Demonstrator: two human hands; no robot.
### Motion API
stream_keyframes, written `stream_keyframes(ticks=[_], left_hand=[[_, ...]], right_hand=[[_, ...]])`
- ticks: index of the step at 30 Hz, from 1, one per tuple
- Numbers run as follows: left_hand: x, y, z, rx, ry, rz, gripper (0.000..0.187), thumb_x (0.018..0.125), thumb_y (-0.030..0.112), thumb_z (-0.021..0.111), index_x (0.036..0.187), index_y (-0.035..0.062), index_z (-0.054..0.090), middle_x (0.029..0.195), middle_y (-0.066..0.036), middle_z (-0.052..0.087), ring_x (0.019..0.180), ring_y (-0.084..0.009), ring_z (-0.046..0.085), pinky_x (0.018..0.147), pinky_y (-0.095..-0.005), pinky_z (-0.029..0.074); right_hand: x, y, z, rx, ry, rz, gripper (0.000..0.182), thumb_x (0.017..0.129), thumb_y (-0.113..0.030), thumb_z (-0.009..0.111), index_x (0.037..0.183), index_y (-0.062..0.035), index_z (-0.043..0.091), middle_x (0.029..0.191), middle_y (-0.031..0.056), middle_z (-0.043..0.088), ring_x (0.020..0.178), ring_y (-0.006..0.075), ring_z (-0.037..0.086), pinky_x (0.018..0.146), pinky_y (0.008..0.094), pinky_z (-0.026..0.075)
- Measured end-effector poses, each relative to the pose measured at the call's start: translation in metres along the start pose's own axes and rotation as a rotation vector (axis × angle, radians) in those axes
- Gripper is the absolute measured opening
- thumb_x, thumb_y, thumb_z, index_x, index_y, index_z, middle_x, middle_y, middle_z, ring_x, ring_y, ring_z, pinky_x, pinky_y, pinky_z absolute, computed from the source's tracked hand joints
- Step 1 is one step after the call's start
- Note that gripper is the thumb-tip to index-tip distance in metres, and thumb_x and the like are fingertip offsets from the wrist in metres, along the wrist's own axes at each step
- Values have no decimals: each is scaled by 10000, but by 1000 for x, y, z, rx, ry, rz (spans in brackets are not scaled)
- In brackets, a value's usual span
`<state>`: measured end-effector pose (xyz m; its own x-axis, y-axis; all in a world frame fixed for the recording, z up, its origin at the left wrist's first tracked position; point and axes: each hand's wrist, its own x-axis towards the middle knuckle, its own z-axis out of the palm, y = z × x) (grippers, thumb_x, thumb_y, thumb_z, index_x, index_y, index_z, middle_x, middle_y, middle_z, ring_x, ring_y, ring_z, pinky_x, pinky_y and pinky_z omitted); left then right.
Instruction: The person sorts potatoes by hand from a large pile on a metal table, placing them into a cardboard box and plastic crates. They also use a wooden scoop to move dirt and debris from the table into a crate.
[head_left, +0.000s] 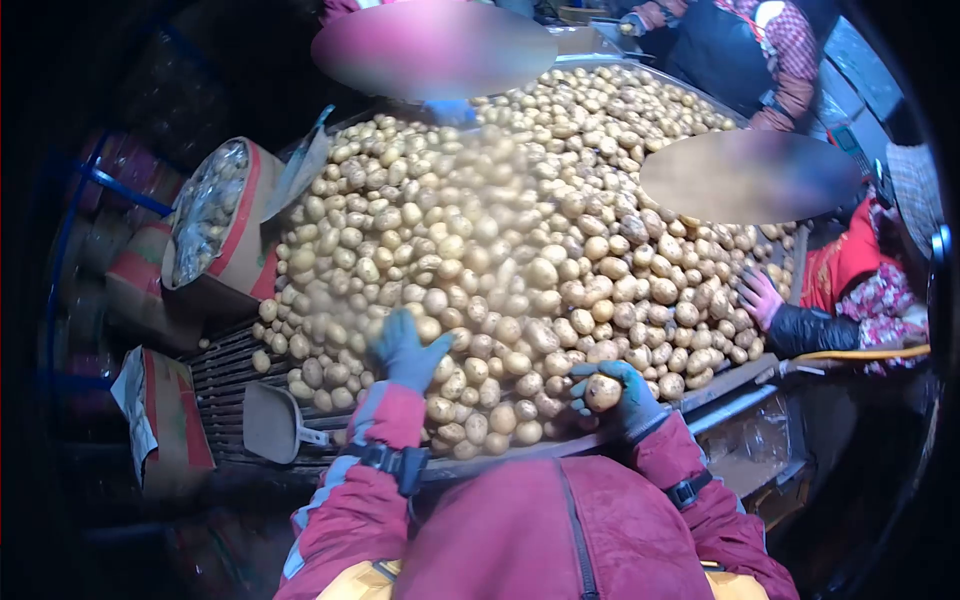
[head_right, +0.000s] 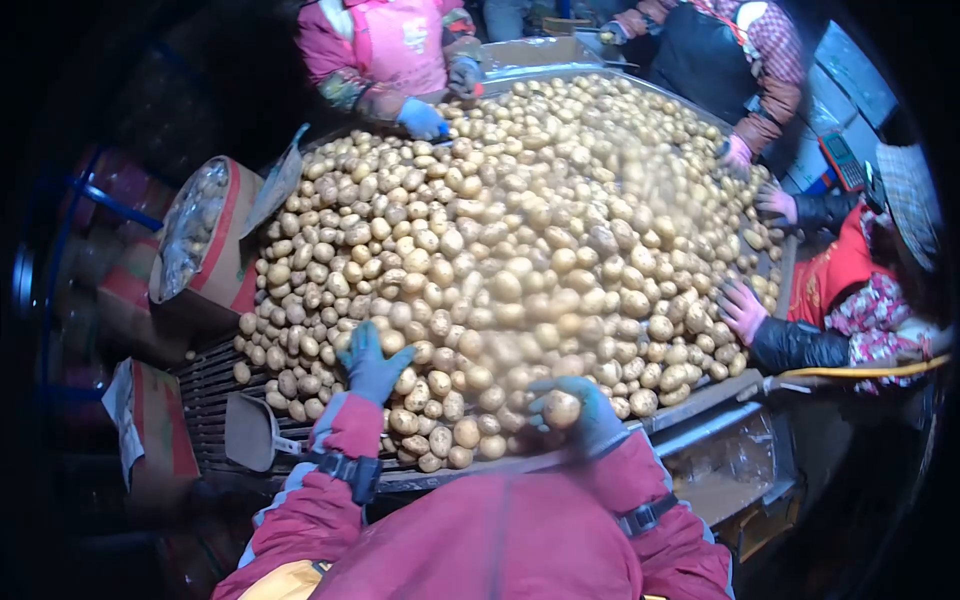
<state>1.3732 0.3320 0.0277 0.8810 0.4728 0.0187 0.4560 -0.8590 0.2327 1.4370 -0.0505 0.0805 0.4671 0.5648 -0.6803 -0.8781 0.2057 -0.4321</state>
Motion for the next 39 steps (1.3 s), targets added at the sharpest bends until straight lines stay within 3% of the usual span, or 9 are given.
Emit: stream_keyframes(ticks=[8, 12, 15, 18, 19, 20, 24, 28, 39], left_hand=[[39, 79, -16, -14, -263, -67, 1108, 753, 762, 657, 1591, 137, 287, 1658, -142, 249, 1539, -404, 120, 1213, -641, 67], [36, 97, 15, -263, -72, 140, 1103, 792, 721, 663, 1620, 156, 201, 1665, -133, 233, 1540, -368, 157, 1225, -596, 119], [42, 115, -7, -277, -316, 368, 1053, 815, 691, 668, 1619, 168, 232, 1669, -144, 222, 1550, -357, 141, 1225, -551, 174], [74, 103, -24, -269, -258, 291, 980, 823, 675, 676, 1583, 164, 327, 1626, -161, 297, 1522, -354, 212, 1201, -501, 247], [83, 92, -35, -203, 141, 308, 757, 755, 458, 822, 1346, 88, 529, 1401, -182, 487, 1315, -359, 456, 1111, -472, 372], [107, 72, -45, -264, -160, 169, 864, 780, 566, 774, 1467, 141, 468, 1514, -187, 410, 1419, -378, 347, 1173, -483, 300], [145, 30, 8, -223, 263, 137, 742, 777, 472, 799, 1394, 145, 547, 1417, -172, 471, 1317, -375, 421, 1097, -493, 371], [185, 35, 0, -207, 207, 180, 898, 765, 512, 801, 1507, 152, 444, 1531, -229, 406, 1430, -427, 336, 1172, -528, 309], [383, -7, -15, -298, 373, 135, 532, 879, 327, 703, 1332, 65, 605, 1343, -245, 579, 1225, -416, 562, 1055, -465, 456]], right_hand=[[9, -20, 29, 218, -188, -29, 428, 1013, -305, 560, 1307, 7, 561, 1156, 164, 656, 1027, 292, 634, 934, 441, 542], [24, -24, 37, -9, -162, -65, 501, 1032, -385, 544, 1366, -11, 544, 1157, 145, 659, 1020, 245, 640, 883, 380, 554], [47, -20, 28, -52, -123, -21, 544, 1025, -440, 517, 1342, -1, 570, 1064, 132, 700, 845, 211, 689, 720, 322, 578], [60, -18, 29, -92, -25, -81, 540, 1040, -449, 461, 1301, 3, 601, 939, 119, 726, 721, 184, 696, 597, 279, 564], [62, -16, 28, -140, 1, -133, 536, 1045, -446, 449, 1299, 1, 603, 928, 116, 726, 724, 182, 696, 597, 275, 562], [65, -16, 28, -185, 24, -187, 533, 1050, -443, 437, 1296, -1, 604, 917, 114, 725, 727, 180, 695, 596, 270, 560], [66, -30, 28, -24, 137, 4, 611, 1028, -538, 404, 1262, -12, 611, 768, 114, 716, 508, 231, 636, 422, 295, 500], [73, -25, 17, -39, 187, -35, 562, 1038, -497, 410, 1196, -9, 638, 775, 121, 726, 540, 231, 664, 461, 294, 535], [55, -45, 70, -89, 233, -110, 488, 1046, -404, 468, 1189, 27, 647, 907, 154, 739, 719, 251, 722, 608, 306, 586]])
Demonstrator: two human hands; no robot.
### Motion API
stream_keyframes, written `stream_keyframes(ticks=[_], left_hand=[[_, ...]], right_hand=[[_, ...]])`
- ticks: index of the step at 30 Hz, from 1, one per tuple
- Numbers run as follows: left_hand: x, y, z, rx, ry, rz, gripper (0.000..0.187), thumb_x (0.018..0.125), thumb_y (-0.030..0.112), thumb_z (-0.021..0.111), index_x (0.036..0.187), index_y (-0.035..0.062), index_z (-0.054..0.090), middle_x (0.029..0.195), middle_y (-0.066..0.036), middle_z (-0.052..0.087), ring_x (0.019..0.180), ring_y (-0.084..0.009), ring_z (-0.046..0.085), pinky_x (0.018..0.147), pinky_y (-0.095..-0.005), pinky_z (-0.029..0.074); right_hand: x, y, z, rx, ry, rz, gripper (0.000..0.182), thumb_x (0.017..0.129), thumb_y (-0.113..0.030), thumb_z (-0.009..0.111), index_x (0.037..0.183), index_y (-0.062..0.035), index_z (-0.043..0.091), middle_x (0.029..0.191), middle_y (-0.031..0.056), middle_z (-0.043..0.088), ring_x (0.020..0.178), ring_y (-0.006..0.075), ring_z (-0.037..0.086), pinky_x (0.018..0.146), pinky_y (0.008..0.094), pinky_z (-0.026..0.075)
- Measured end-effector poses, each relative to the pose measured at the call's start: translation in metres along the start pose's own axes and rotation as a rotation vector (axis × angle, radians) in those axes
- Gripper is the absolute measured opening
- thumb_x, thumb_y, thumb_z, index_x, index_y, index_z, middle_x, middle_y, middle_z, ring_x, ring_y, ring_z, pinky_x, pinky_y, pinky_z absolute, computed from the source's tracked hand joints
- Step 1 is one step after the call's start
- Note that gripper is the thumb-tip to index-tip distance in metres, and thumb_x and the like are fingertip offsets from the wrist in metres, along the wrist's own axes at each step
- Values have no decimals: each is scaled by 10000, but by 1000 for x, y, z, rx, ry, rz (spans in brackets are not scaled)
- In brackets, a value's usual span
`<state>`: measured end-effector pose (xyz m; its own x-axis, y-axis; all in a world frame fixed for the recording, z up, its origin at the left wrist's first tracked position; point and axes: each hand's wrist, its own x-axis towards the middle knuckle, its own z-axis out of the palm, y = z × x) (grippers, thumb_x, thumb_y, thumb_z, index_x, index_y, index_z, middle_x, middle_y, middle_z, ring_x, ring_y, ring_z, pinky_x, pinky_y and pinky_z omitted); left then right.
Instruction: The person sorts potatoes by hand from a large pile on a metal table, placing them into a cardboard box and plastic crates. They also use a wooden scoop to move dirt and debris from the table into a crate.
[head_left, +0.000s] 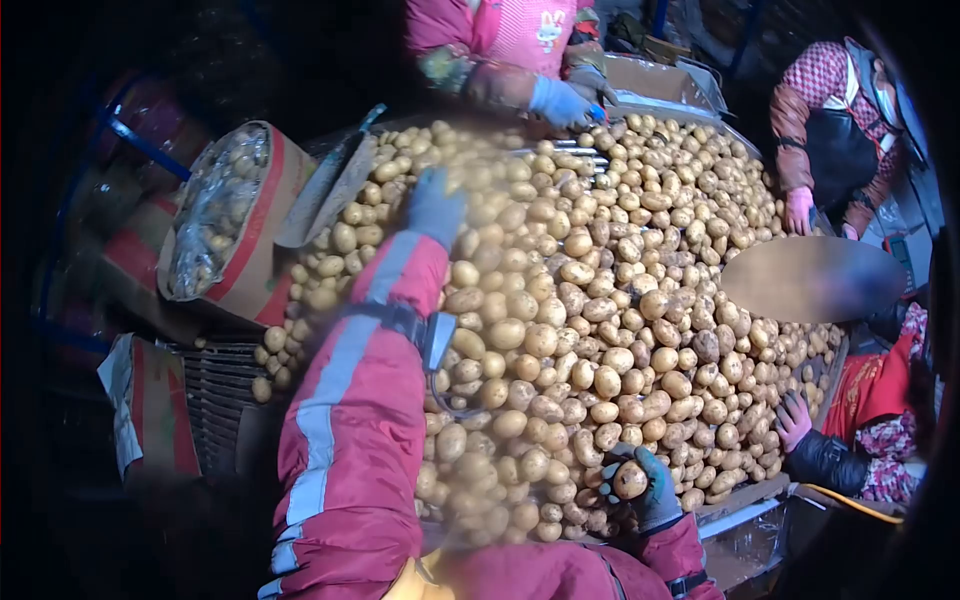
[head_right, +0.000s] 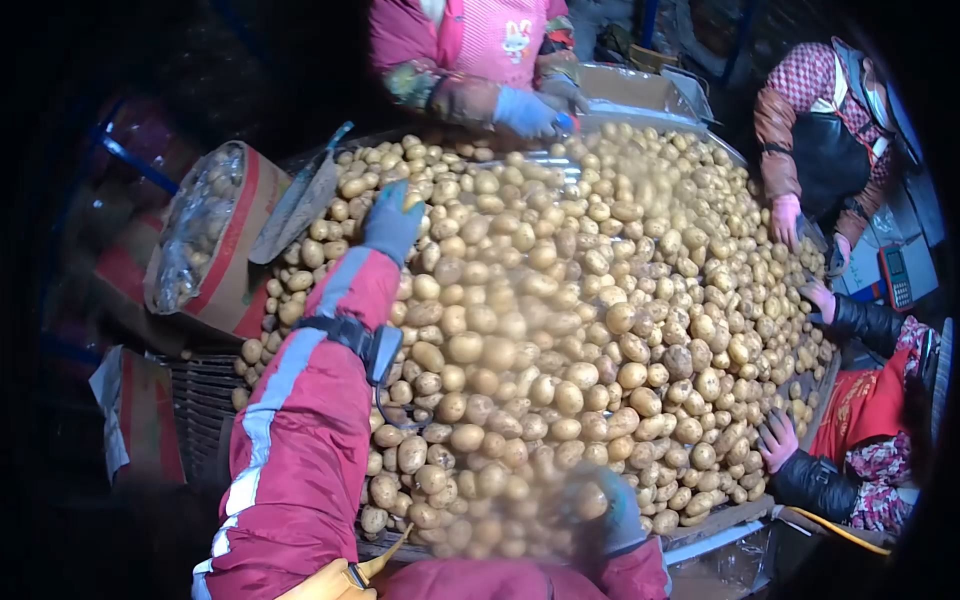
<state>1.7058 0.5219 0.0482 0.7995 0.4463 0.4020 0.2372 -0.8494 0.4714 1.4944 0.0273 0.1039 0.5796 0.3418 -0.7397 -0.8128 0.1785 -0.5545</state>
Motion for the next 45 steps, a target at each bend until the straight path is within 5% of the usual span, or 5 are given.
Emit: stream_keyframes(ticks=[17, 22, 25, 29, 45], left_hand=[[-83, 47, -15, -305, -458, -302, 468, 955, 323, 621, 1353, 81, 582, 1255, -206, 661, 1159, -360, 632, 1018, -429, 479], [-142, 41, -18, -156, -334, 18, 488, 937, 230, 633, 1407, 118, 563, 1223, -172, 655, 1020, -267, 652, 866, -378, 532], [-186, 107, -66, -694, -493, -425, 484, 935, 148, 644, 1412, 121, 565, 1243, -163, 640, 1022, -243, 631, 868, -338, 526], [-253, 120, -71, -436, -470, 40, 512, 942, 95, 656, 1437, 64, 528, 1333, -131, 590, 1074, -162, 602, 848, -268, 530], [-368, 286, -125, -1326, -1194, -884, 532, 1058, 462, 468, 1248, -6, 634, 837, -70, 682, 617, -143, 629, 511, -228, 503]], right_hand=[[-4, 6, -13, 311, -90, 148, 410, 977, -410, 583, 1183, -55, 585, 939, 134, 655, 891, 307, 658, 792, 550, 564], [-8, 9, -16, 235, -123, 121, 416, 1009, -443, 531, 1172, -66, 604, 933, 119, 694, 797, 278, 693, 655, 414, 584], [23, 30, -52, 184, -215, 77, 510, 1030, -536, 461, 1184, -84, 639, 984, 121, 738, 778, 278, 728, 591, 360, 590], [12, 17, -54, 287, -345, 122, 641, 1003, -630, 448, 1266, -74, 628, 1043, 104, 743, 860, 271, 737, 663, 396, 597], [-67, 26, -96, 187, -353, -45, 621, 1036, -553, 458, 1292, -12, 621, 1136, 113, 693, 934, 188, 684, 802, 343, 585]])
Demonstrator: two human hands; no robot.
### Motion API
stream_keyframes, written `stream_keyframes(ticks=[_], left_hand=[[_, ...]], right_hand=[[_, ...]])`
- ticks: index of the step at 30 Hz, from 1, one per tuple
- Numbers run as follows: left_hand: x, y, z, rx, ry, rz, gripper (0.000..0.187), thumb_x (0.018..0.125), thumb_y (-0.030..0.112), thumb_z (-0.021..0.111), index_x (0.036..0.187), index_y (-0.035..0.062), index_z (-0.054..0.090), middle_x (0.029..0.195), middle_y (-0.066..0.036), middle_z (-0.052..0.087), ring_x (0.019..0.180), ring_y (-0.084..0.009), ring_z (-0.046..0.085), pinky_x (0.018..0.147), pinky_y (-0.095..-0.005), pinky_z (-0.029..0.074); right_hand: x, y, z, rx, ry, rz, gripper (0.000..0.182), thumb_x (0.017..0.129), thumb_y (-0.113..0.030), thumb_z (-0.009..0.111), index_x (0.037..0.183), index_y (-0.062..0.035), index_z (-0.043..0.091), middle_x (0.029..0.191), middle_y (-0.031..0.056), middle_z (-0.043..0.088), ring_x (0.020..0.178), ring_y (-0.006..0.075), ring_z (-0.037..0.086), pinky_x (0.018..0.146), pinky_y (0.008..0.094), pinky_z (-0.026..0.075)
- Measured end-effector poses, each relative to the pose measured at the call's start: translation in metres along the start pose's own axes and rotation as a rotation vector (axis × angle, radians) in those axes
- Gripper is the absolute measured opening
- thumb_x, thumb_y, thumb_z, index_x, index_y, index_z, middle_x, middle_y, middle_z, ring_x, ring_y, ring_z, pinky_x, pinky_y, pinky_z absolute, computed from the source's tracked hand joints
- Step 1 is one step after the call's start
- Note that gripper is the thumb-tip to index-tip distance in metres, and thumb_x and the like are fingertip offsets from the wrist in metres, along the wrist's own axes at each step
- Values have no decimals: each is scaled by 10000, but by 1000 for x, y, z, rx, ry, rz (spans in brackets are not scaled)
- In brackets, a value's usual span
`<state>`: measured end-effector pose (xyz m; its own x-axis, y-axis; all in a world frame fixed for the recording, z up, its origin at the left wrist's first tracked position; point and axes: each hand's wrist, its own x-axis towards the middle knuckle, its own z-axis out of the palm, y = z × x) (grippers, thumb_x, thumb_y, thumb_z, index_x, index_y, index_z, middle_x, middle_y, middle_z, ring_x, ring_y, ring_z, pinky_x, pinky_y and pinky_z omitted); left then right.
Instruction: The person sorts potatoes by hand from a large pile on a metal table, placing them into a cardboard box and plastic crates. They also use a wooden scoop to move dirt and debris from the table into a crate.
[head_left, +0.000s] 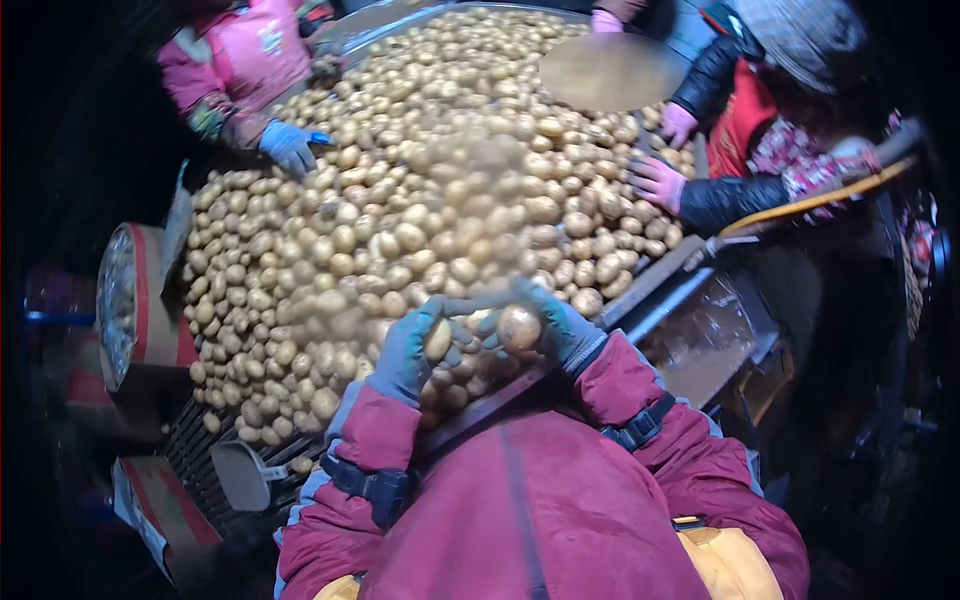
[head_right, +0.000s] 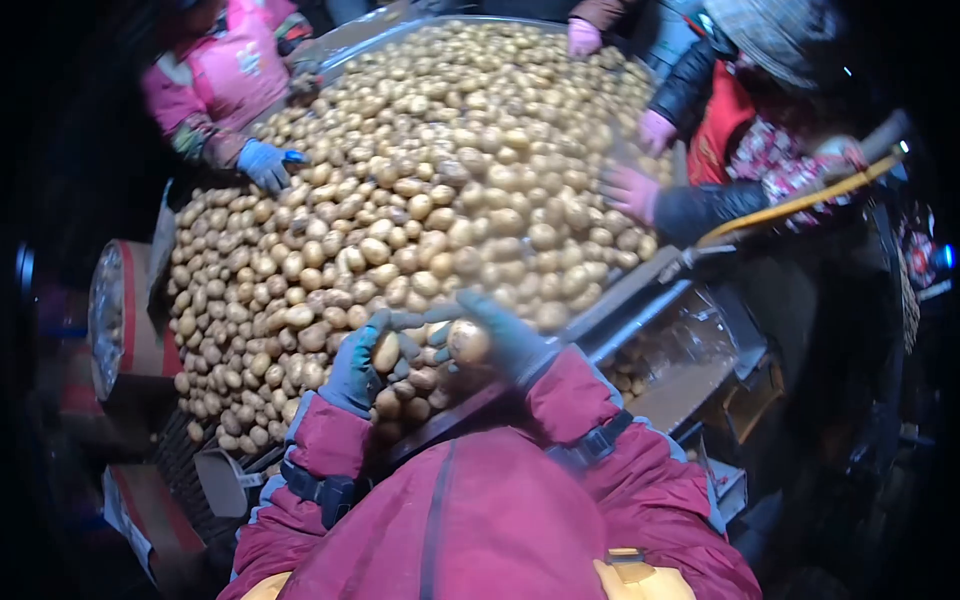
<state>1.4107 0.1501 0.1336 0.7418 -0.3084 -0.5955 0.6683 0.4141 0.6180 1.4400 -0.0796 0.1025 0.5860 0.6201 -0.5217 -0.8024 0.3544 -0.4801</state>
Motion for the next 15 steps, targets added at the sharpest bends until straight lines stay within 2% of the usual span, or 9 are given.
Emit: stream_keyframes(ticks=[2, 4, 5, 7, 9, 10, 12, 14, 15], left_hand=[[7, -11, 10, 105, 100, -84, 530, 1057, 466, 468, 1223, -3, 650, 788, -58, 669, 561, -140, 604, 447, -222, 464], [13, -19, 17, 174, 42, -58, 485, 1035, 430, 524, 1186, -4, 677, 732, -34, 634, 489, -94, 516, 405, -205, 348], [15, -22, 24, 199, 29, -69, 473, 1031, 420, 528, 1181, -3, 679, 721, -31, 627, 486, -92, 508, 406, -208, 355], [26, -33, 27, 286, -30, -40, 518, 1022, 466, 525, 1202, 1, 665, 719, -30, 643, 490, -97, 537, 397, -219, 359], [20, -26, 60, 235, -34, -146, 511, 1019, 458, 525, 1198, 0, 661, 713, -30, 639, 493, -95, 533, 404, -218, 363], [20, -27, 71, 227, -32, -172, 511, 1017, 458, 527, 1197, -1, 661, 709, -30, 636, 493, -94, 528, 410, -215, 366], [31, -40, 81, 242, 22, -163, 511, 1014, 453, 532, 1207, -5, 652, 714, -33, 634, 492, -98, 518, 425, -211, 377], [37, -44, 90, 178, -28, -202, 493, 992, 395, 582, 1190, -56, 598, 693, -74, 592, 484, -134, 490, 424, -233, 365], [43, -51, 88, 175, -32, -218, 500, 995, 401, 578, 1195, -56, 600, 695, -72, 594, 488, -130, 490, 426, -229, 363]], right_hand=[[-14, 15, -30, 103, -69, -34, 465, 1043, -386, 515, 1313, -20, 614, 1158, 108, 679, 979, 203, 669, 861, 370, 568], [-43, 14, -37, -63, 28, -184, 419, 1028, -308, 542, 1321, -16, 611, 1128, 109, 684, 980, 205, 671, 863, 376, 568], [-56, 16, -47, 14, 71, -171, 385, 1010, -265, 567, 1292, -12, 635, 1087, 113, 689, 958, 194, 679, 838, 369, 579], [-88, 21, -70, -8, 170, -236, 372, 1003, -258, 576, 1269, -9, 652, 1061, 111, 693, 927, 185, 683, 799, 348, 588], [-119, 25, -95, 43, 261, -283, 356, 983, -262, 602, 1204, 6, 681, 1029, 107, 697, 884, 187, 693, 731, 315, 602], [-139, 23, -107, 72, 361, -258, 343, 971, -253, 603, 1178, 9, 681, 1035, 103, 701, 881, 203, 701, 736, 324, 607], [-175, 43, -158, 30, 502, -367, 499, 968, -348, 562, 1292, 28, 610, 1107, 193, 699, 947, 317, 725, 780, 433, 624], [-226, 55, -202, 141, 529, -446, 470, 975, -357, 550, 1232, 25, 643, 1059, 183, 712, 907, 309, 732, 764, 429, 624], [-252, 57, -207, 59, 715, -462, 443, 979, -363, 555, 1175, 20, 662, 1014, 172, 719, 868, 295, 733, 750, 420, 624]])
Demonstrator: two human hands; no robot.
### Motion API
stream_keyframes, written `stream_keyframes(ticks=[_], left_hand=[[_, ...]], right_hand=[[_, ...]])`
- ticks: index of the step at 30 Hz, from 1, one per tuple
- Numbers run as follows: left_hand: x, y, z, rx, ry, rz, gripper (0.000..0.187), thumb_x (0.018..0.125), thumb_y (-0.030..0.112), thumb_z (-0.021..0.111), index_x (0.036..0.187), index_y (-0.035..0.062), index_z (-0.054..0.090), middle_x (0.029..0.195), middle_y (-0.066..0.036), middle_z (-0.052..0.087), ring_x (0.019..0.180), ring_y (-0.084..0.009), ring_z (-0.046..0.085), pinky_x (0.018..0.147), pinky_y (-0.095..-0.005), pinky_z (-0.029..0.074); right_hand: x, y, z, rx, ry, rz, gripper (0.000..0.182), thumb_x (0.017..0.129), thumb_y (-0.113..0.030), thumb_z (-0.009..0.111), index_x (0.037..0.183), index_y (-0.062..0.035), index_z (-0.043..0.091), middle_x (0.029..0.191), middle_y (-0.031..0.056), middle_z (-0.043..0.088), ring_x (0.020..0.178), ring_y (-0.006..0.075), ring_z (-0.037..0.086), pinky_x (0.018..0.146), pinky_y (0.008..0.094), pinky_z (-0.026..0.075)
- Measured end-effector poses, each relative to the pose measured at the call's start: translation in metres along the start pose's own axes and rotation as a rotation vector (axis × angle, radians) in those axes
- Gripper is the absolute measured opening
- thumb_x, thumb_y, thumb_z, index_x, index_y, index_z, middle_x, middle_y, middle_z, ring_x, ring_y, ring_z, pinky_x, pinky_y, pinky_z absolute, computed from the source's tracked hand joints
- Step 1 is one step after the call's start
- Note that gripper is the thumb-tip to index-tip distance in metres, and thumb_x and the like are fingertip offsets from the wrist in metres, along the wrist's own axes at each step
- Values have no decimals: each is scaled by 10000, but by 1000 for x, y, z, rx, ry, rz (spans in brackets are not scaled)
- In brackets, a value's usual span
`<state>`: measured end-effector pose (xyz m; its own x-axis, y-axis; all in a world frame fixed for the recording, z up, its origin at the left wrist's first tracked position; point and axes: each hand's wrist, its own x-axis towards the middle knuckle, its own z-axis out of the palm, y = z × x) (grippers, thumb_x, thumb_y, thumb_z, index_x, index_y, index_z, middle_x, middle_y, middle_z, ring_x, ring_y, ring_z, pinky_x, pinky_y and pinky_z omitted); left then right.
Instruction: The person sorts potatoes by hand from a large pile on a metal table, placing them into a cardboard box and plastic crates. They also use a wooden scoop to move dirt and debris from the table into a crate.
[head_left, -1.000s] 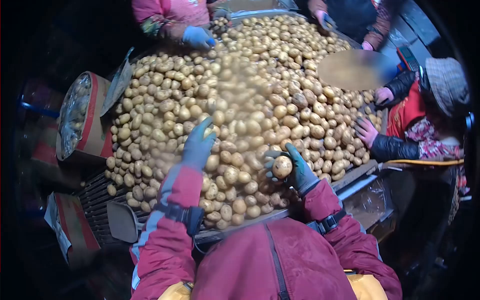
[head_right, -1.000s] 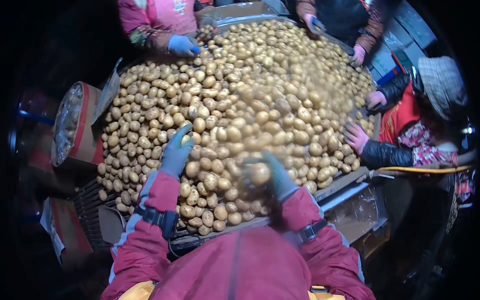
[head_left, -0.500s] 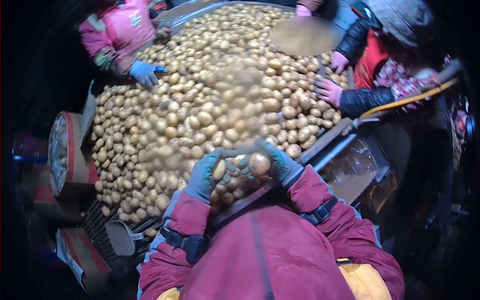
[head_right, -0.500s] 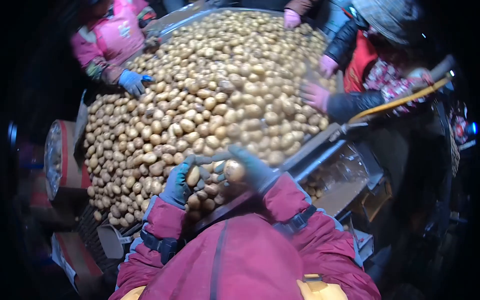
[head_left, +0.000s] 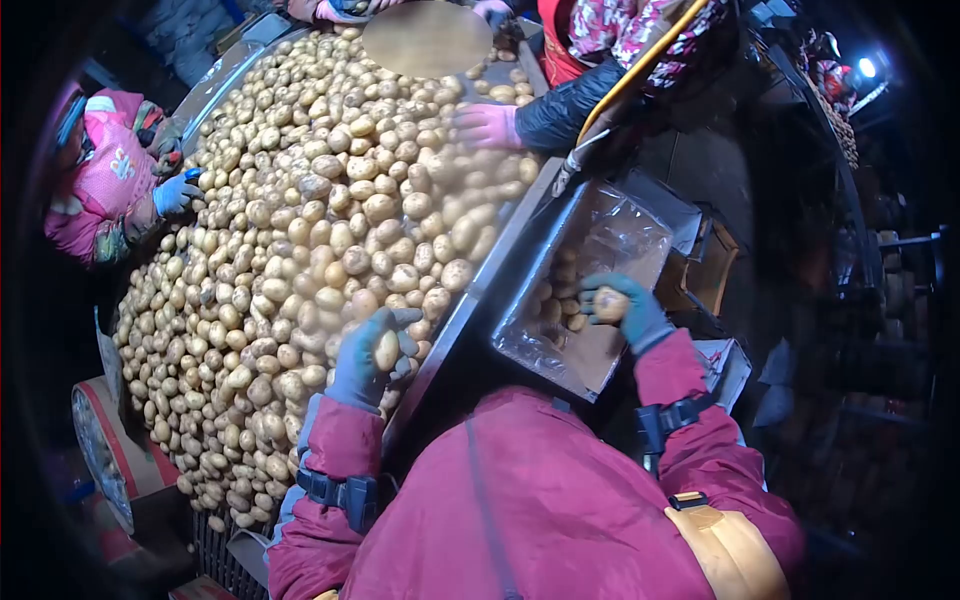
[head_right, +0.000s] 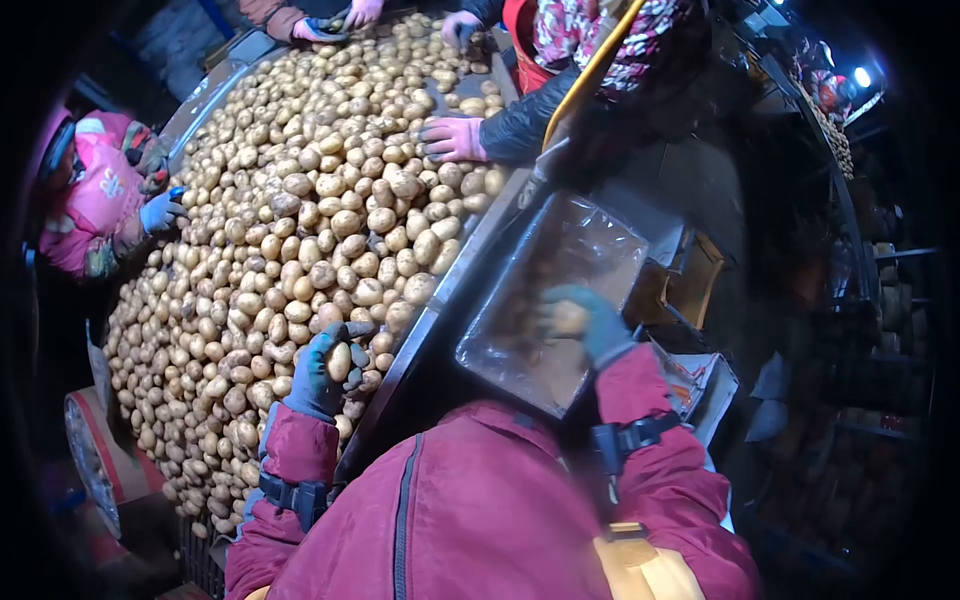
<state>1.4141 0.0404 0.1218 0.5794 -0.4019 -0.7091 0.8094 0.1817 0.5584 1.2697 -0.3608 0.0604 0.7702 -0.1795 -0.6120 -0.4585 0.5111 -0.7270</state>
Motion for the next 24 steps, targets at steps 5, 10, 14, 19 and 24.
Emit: stream_keyframes(ticks=[5, 10, 14, 19, 24], left_hand=[[33, -27, -14, -118, -127, -2, 600, 1020, 516, 524, 1243, -34, 609, 835, -103, 687, 612, -162, 613, 511, -243, 456], [40, -26, -13, -291, -205, -15, 741, 1009, 627, 451, 1331, -28, 581, 1144, -173, 699, 857, -268, 701, 759, -346, 597], [41, -28, -8, -374, -194, 25, 785, 989, 675, 444, 1352, -16, 519, 1181, -183, 667, 942, -290, 688, 783, -396, 592], [18, -19, -7, -389, -79, 82, 716, 989, 616, 516, 1382, 18, 536, 1169, -137, 657, 992, -266, 678, 820, -398, 591], [-4, -31, -21, -138, -195, 165, 558, 1008, 485, 565, 1413, 103, 534, 1127, -81, 657, 986, -182, 651, 812, -341, 570]], right_hand=[[-55, 16, -159, 124, 376, 98, 277, 993, -282, 603, 1019, -22, 695, 898, 116, 731, 745, 263, 721, 659, 373, 613], [-71, 35, -228, -181, 565, 56, 342, 1018, -303, 571, 1179, -18, 669, 962, 129, 722, 794, 224, 708, 667, 331, 598], [-27, 6, -72, -310, 153, 60, 432, 1008, -341, 525, 1242, 4, 636, 985, 135, 716, 696, 215, 700, 598, 273, 561], [8, 16, 135, -321, -386, 141, 586, 1033, -427, 529, 1482, -58, 456, 1205, 187, 675, 785, 240, 731, 696, 357, 626], [24, 52, 254, -8, -536, 437, 432, 1039, -349, 575, 1395, -120, 489, 998, 76, 641, 810, 207, 702, 634, 327, 615]])
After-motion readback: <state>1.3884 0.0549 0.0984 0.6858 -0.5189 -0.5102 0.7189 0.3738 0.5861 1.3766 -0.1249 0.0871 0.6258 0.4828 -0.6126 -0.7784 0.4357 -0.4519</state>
